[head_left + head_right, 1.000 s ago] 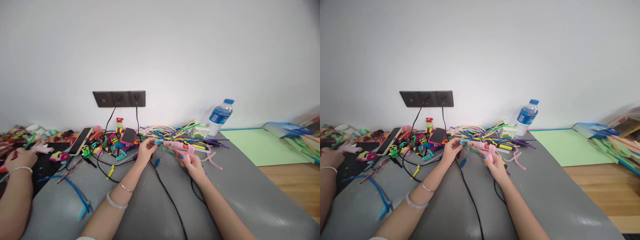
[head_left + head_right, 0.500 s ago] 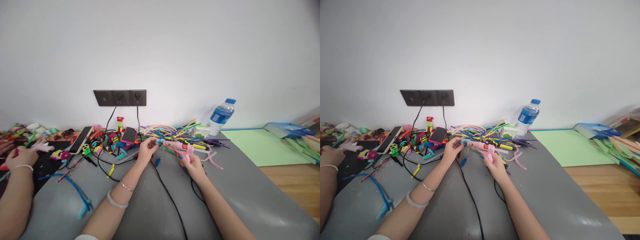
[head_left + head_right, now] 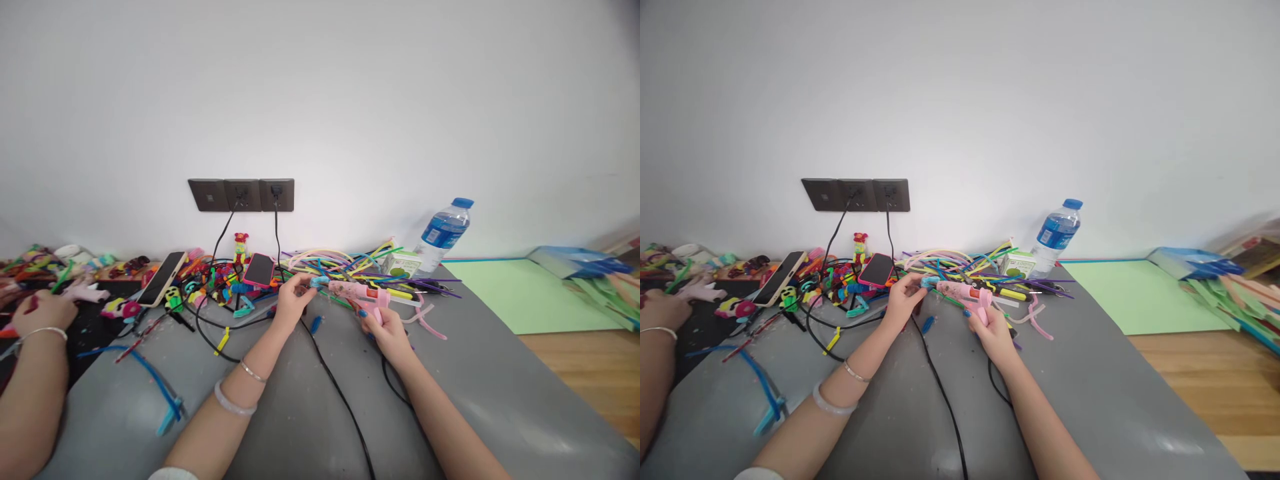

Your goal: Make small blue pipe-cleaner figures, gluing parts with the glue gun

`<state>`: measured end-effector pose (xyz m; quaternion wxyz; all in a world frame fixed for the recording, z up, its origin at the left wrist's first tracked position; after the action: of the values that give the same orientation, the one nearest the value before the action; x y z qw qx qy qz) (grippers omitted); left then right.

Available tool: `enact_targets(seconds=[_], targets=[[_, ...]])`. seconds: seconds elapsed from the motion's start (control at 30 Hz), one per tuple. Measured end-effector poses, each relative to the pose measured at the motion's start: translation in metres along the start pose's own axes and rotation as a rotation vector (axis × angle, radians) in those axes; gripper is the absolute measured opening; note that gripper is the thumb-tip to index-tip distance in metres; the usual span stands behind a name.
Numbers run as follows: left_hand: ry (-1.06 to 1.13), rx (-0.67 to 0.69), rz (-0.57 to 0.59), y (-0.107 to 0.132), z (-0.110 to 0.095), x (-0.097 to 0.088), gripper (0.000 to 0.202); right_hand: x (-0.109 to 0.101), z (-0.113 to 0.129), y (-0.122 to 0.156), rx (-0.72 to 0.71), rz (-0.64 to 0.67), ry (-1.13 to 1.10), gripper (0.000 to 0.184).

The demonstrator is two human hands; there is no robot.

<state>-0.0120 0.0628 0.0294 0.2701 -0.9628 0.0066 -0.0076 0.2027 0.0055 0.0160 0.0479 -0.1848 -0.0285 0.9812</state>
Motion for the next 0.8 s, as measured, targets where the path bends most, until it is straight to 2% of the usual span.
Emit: enact_targets(seconds=[0.5, 0.8], targets=[[-0.002, 0.004, -0.036, -0.0003, 0.0012, -0.0041, 0.021, -0.0018, 0.0056, 0.0011, -0.018, -0.032, 0.02, 0.058], [0.015, 0.011, -0.056, 0.0006, 0.0028, -0.0055, 0.02, -0.0032, 0.0003, 0.0001, -0.019, -0.052, 0.011, 0.055]])
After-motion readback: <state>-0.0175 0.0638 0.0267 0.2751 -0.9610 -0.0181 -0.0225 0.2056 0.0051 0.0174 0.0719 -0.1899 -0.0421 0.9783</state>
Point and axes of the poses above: each hand's wrist, its own y-axis away from the middle knuckle, its own x-axis out of the palm, z = x × y, the point moved 7 cm from there along -y, towards the middle knuckle, and after that the axes turned 11 degrees about x, right-handed, at the moved point
